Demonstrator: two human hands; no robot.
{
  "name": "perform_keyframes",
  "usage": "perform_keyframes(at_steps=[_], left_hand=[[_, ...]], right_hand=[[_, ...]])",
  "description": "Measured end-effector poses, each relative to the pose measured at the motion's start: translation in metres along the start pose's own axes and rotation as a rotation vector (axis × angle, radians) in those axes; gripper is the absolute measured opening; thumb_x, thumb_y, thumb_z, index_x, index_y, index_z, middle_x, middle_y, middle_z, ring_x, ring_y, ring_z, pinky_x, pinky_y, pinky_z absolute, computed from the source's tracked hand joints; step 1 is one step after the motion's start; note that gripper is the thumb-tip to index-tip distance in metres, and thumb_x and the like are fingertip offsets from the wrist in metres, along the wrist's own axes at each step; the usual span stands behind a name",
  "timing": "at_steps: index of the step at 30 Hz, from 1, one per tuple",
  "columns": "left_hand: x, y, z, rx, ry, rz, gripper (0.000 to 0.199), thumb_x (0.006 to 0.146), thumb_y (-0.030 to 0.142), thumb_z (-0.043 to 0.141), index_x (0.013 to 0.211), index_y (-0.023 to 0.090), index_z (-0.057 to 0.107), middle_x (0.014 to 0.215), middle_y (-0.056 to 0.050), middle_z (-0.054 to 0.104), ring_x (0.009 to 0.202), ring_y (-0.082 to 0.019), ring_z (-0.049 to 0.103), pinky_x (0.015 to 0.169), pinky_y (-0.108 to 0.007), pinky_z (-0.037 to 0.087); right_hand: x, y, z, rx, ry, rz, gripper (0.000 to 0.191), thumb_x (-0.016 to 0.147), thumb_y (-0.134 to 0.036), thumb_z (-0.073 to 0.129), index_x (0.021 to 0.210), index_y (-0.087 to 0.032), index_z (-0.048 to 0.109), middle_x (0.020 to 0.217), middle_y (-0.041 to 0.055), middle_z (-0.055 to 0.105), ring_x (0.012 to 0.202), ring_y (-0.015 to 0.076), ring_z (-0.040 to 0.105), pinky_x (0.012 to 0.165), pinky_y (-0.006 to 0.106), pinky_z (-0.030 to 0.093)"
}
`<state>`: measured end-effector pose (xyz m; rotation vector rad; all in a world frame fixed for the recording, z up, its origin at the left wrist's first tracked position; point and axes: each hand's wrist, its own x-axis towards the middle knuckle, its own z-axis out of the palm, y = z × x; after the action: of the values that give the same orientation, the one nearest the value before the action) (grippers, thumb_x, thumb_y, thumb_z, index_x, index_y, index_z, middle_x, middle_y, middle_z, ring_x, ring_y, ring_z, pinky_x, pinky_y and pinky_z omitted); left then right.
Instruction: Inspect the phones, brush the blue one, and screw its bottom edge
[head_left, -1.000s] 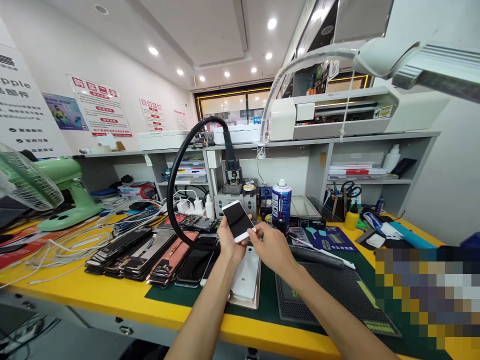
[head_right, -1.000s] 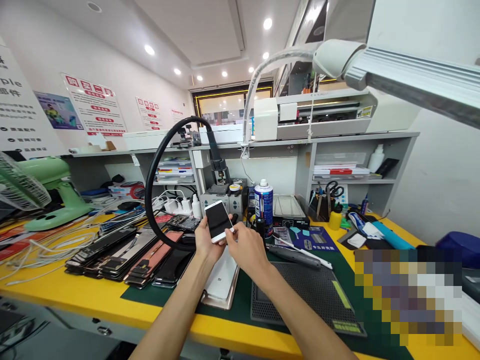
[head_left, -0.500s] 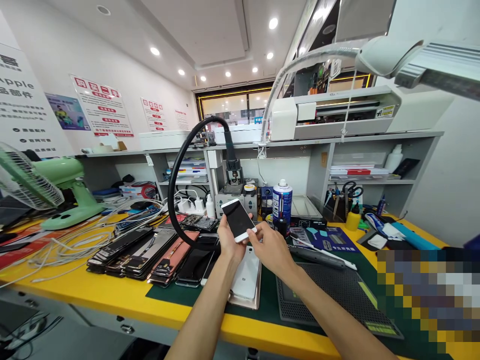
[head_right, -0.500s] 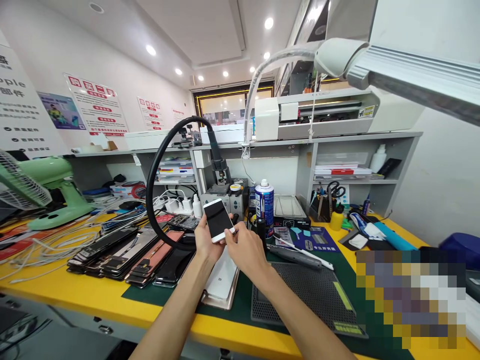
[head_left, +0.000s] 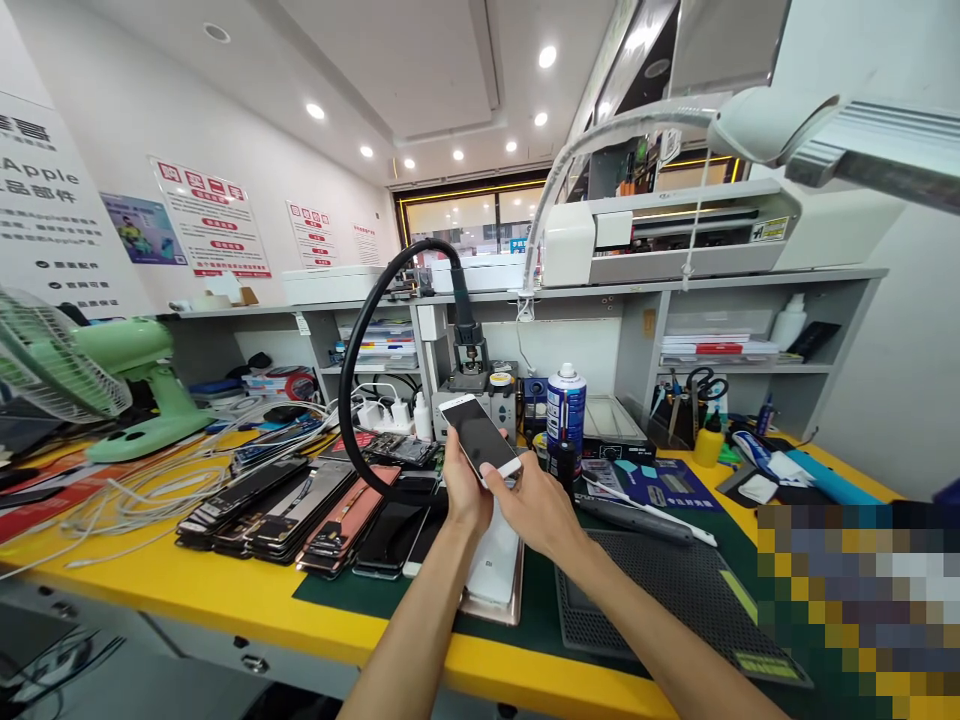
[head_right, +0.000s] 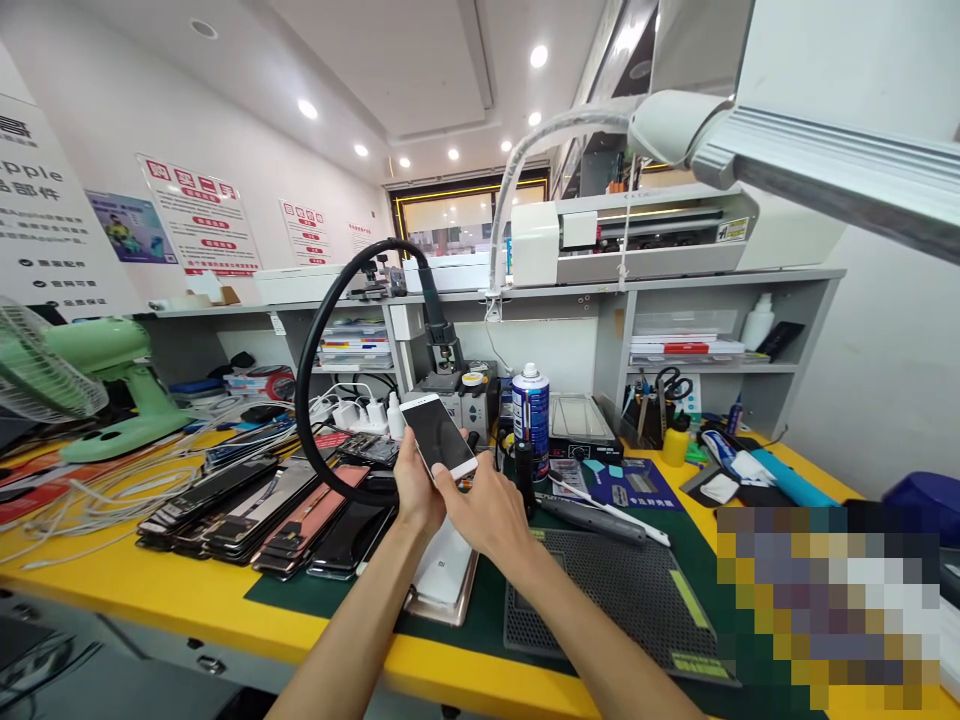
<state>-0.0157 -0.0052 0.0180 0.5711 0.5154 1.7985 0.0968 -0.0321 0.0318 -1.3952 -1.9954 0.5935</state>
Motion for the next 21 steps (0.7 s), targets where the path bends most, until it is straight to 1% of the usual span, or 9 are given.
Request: perform_keyframes(at_steps=[4,7,9,12,17,21], left_hand=[[-0.004,0.001,0.003,0.008,0.004,0.035,0.053,0.092,0.059,0.050,0.098,0.011,0.071,0.084,-0.012,0.072,0.066,-0.020,0.067,0.066,-0.032,0.055],[-0.008,0.003,0.008,0.010,0.015,0.014,0.056,0.092,0.060,0.047,0.091,0.010,0.071,0.080,-0.011,0.071,0.060,-0.019,0.064,0.063,-0.031,0.054],[-0.010,0.003,0.010,0.002,0.048,-0.004,0.058,0.093,0.061,0.045,0.088,0.010,0.071,0.078,-0.010,0.070,0.057,-0.018,0.063,0.059,-0.030,0.053],[-0.011,0.005,0.013,-0.023,0.088,-0.002,0.057,0.094,0.060,0.043,0.086,0.011,0.070,0.075,-0.009,0.070,0.057,-0.018,0.063,0.054,-0.028,0.050],[-0.011,0.006,0.011,-0.032,0.072,-0.055,0.063,0.095,0.064,0.038,0.082,0.011,0.070,0.067,-0.008,0.066,0.052,-0.017,0.061,0.051,-0.027,0.048],[-0.009,0.006,0.009,-0.032,0.092,-0.062,0.063,0.095,0.064,0.037,0.081,0.012,0.070,0.064,-0.008,0.065,0.050,-0.018,0.059,0.048,-0.028,0.047]], right_hand=[[0.000,-0.001,0.002,0.011,-0.021,0.029,0.048,0.091,-0.070,0.038,0.091,-0.022,0.041,0.091,0.0108,0.069,0.079,0.0284,0.067,0.059,0.029,0.033],[0.000,-0.001,0.004,0.028,-0.042,0.056,0.051,0.090,-0.074,0.036,0.088,-0.023,0.041,0.092,0.0106,0.069,0.081,0.0286,0.067,0.060,0.030,0.035],[0.000,0.000,0.004,0.040,-0.066,0.055,0.053,0.090,-0.075,0.034,0.087,-0.023,0.041,0.092,0.0104,0.068,0.082,0.0287,0.067,0.061,0.031,0.036],[-0.001,0.001,0.004,0.042,-0.086,0.019,0.052,0.090,-0.075,0.034,0.087,-0.023,0.040,0.090,0.0107,0.067,0.081,0.0286,0.066,0.061,0.031,0.037],[-0.002,0.003,0.004,0.071,-0.103,-0.044,0.049,0.092,-0.071,0.037,0.088,-0.022,0.040,0.090,0.0120,0.066,0.082,0.0285,0.066,0.062,0.032,0.039],[-0.001,0.004,0.004,0.106,-0.122,-0.074,0.047,0.093,-0.069,0.038,0.089,-0.022,0.041,0.093,0.0121,0.066,0.085,0.0282,0.066,0.063,0.032,0.040]])
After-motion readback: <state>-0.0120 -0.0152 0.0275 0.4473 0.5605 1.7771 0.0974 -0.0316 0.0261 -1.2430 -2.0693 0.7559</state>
